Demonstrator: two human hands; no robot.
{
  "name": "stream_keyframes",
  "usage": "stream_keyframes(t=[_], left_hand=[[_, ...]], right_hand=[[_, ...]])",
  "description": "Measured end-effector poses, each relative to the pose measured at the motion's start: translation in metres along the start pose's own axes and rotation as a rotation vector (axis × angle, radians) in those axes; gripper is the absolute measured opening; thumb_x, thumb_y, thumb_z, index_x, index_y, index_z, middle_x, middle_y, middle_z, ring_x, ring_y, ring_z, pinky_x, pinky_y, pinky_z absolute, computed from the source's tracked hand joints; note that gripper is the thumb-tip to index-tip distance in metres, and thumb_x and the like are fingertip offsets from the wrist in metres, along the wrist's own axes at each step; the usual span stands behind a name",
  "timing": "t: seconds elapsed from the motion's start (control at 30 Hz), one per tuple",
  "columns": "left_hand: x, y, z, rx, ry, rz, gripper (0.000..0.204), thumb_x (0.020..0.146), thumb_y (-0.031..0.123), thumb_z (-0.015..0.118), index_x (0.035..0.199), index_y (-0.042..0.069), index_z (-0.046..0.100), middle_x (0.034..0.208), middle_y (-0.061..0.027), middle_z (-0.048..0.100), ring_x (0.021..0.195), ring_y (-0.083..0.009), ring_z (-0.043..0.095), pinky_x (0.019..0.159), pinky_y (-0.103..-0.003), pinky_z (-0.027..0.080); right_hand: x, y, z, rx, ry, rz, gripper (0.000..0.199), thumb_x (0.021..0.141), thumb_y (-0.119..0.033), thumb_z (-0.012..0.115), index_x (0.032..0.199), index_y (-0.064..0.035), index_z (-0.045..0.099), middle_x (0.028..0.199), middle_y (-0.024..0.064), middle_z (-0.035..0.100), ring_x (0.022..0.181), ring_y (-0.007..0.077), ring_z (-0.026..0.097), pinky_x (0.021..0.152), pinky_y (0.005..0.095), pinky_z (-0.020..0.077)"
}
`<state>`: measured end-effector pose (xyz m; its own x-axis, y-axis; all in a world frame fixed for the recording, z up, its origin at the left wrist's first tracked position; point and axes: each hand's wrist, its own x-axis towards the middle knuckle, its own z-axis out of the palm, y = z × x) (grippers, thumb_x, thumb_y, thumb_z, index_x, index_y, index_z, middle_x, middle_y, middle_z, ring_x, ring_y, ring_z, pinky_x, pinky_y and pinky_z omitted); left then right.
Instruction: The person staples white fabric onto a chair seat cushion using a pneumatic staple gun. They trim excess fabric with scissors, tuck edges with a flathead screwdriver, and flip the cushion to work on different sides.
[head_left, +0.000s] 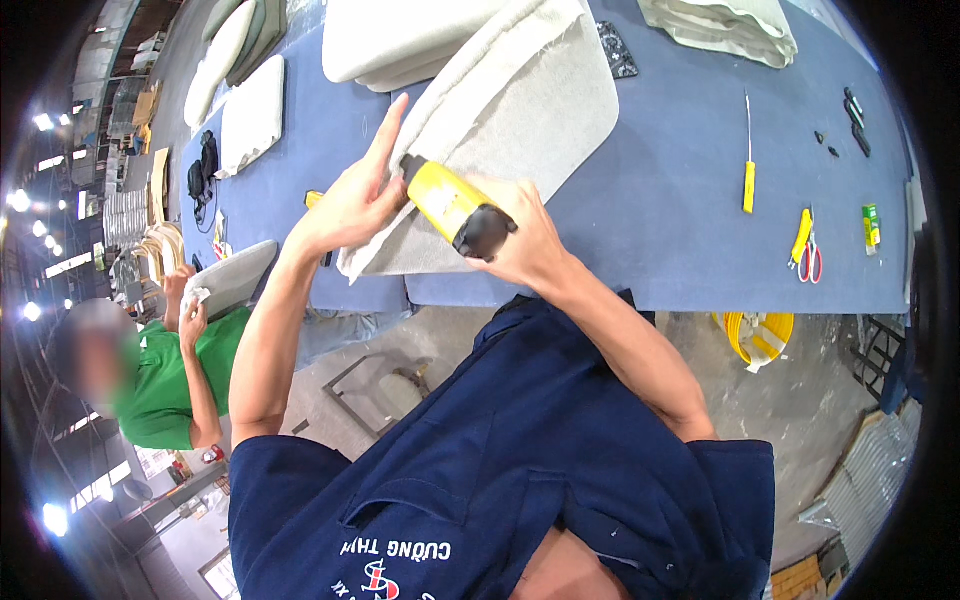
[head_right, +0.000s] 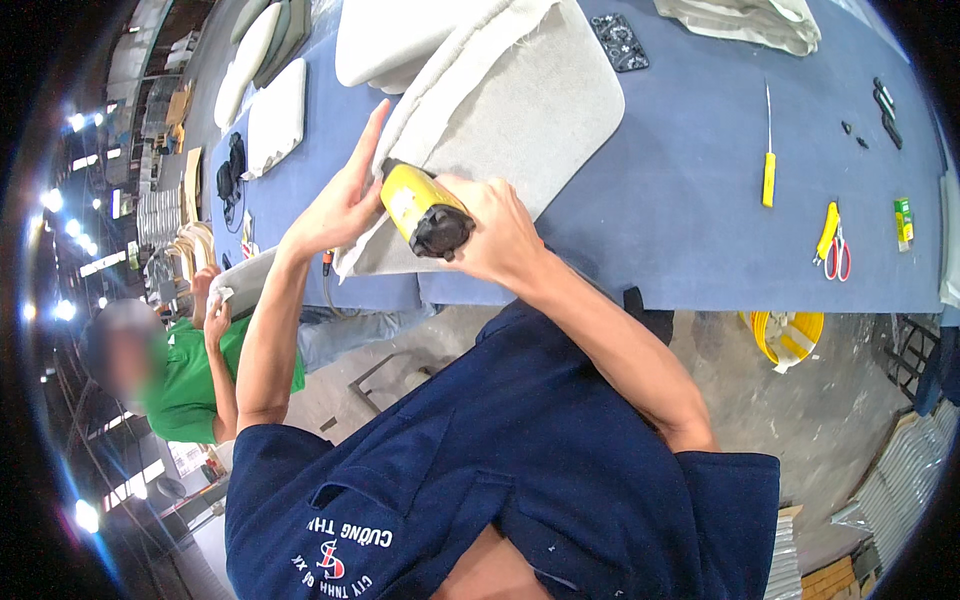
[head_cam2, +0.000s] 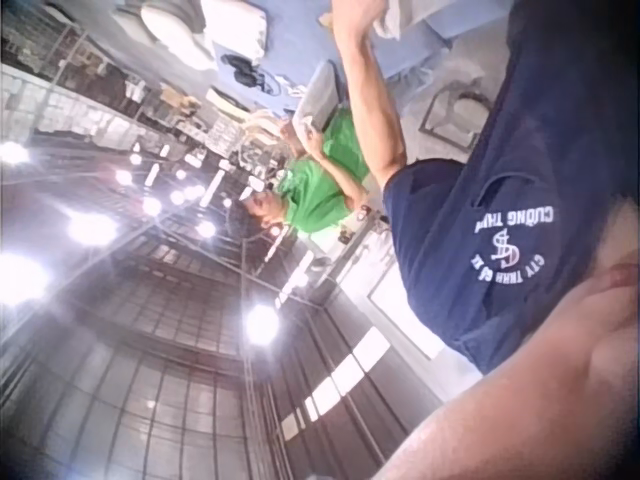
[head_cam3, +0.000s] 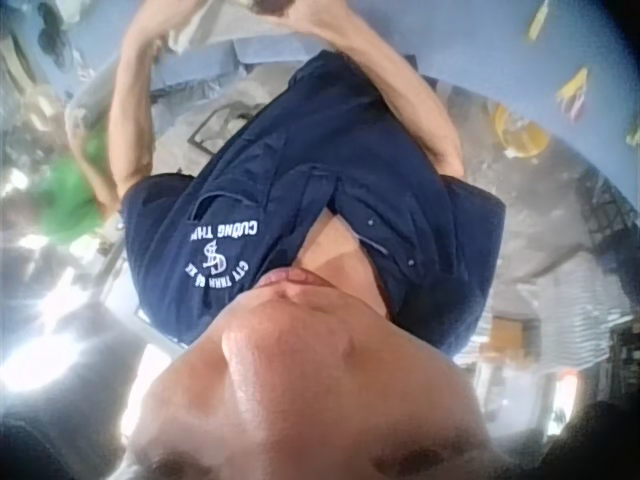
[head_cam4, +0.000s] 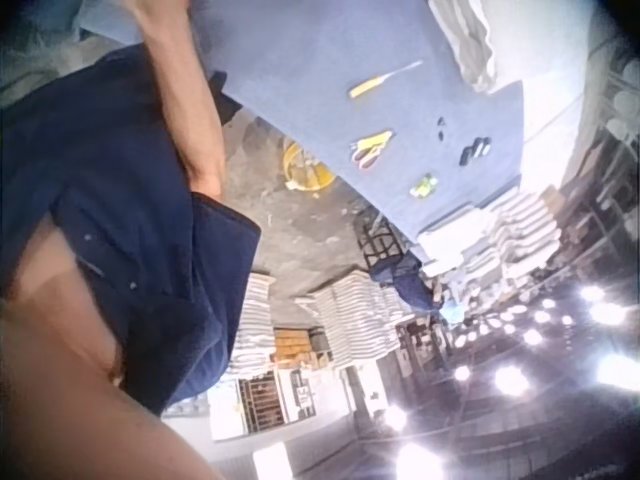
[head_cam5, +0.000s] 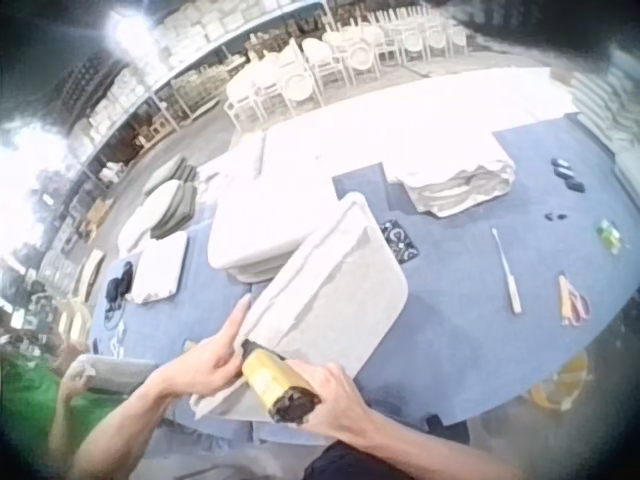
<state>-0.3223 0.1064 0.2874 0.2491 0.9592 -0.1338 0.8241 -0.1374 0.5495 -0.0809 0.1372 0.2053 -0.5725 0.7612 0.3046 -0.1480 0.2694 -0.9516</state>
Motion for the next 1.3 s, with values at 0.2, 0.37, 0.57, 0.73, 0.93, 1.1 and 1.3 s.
stream_keyframes(t=[0.2, 0.37, 0.57, 0.73, 0.93, 1.1, 1.3], left_hand=[[0.003, 0.013, -0.002, -0.117, -0.072, -0.136, 0.096, 0.090, -0.005, 0.047, 0.171, 0.003, -0.003, 0.178, -0.0266, 0.009, 0.165, -0.0351, 0.011, 0.133, -0.041, 0.015], [-0.013, -0.001, -0.001, -0.528, -0.048, -0.152, 0.091, 0.098, 0.008, 0.059, 0.172, 0.006, 0.006, 0.171, -0.0225, 0.034, 0.154, -0.0324, 0.040, 0.128, -0.042, 0.030], [-0.052, -0.010, 0.037, -1.259, 0.125, -0.760, 0.057, 0.116, 0.036, 0.044, 0.165, 0.007, 0.039, 0.157, -0.0104, 0.055, 0.139, -0.0172, 0.054, 0.120, -0.036, 0.040], [-0.058, 0.033, 0.047, -0.553, 0.180, -0.339, 0.056, 0.118, 0.030, 0.033, 0.168, 0.005, 0.029, 0.165, -0.0159, 0.046, 0.153, -0.0262, 0.043, 0.125, -0.038, 0.033], [-0.061, 0.088, 0.057, -0.111, 0.239, -0.375, 0.061, 0.113, 0.023, 0.044, 0.170, 0.014, 0.024, 0.158, -0.0310, 0.048, 0.143, -0.0493, 0.050, 0.117, -0.051, 0.044], [-0.063, 0.096, 0.063, 0.082, 0.238, -0.354, 0.066, 0.110, 0.019, 0.047, 0.170, 0.015, 0.019, 0.151, -0.0311, 0.055, 0.126, -0.0533, 0.060, 0.104, -0.057, 0.052], [-0.067, 0.104, 0.074, 0.076, 0.261, -0.306, 0.070, 0.108, 0.016, 0.049, 0.171, 0.015, 0.018, 0.152, -0.0313, 0.053, 0.127, -0.0531, 0.060, 0.105, -0.056, 0.051]], right_hand=[[-0.002, 0.004, 0.005, -0.002, -0.008, 0.028, 0.034, 0.071, -0.013, 0.082, 0.099, 0.0003, 0.068, 0.080, 0.0230, 0.070, 0.074, 0.0456, 0.068, 0.067, 0.0418, 0.0551], [-0.004, -0.001, 0.004, -0.001, 0.031, -0.042, 0.038, 0.068, -0.010, 0.083, 0.102, 0.0016, 0.069, 0.081, 0.0231, 0.070, 0.074, 0.0452, 0.068, 0.068, 0.0404, 0.0558], [-0.030, 0.001, -0.006, -0.031, -0.044, -0.044, 0.040, 0.078, -0.014, 0.084, 0.113, 0.0013, 0.073, 0.094, 0.0187, 0.076, 0.078, 0.0386, 0.072, 0.074, 0.0411, 0.0563], [-0.028, -0.013, -0.013, -0.112, -0.067, -0.008, 0.035, 0.076, -0.004, 0.082, 0.109, 0.0055, 0.073, 0.089, 0.0197, 0.075, 0.073, 0.0369, 0.073, 0.067, 0.0371, 0.0573], [-0.040, -0.039, -0.022, -0.128, 0.051, -0.204, 0.024, 0.078, -0.005, 0.081, 0.098, 0.0027, 0.071, 0.082, 0.0227, 0.072, 0.077, 0.0451, 0.070, 0.066, 0.0410, 0.0566], [-0.049, -0.042, -0.030, -0.079, -0.066, -0.094, 0.024, 0.079, -0.005, 0.081, 0.100, 0.0029, 0.072, 0.083, 0.0215, 0.073, 0.078, 0.0434, 0.072, 0.068, 0.0397, 0.0574], [-0.068, -0.039, -0.031, -0.069, -0.131, -0.011, 0.023, 0.075, -0.004, 0.081, 0.094, 0.0014, 0.069, 0.083, 0.0214, 0.072, 0.077, 0.0435, 0.071, 0.067, 0.0403, 0.0567]])
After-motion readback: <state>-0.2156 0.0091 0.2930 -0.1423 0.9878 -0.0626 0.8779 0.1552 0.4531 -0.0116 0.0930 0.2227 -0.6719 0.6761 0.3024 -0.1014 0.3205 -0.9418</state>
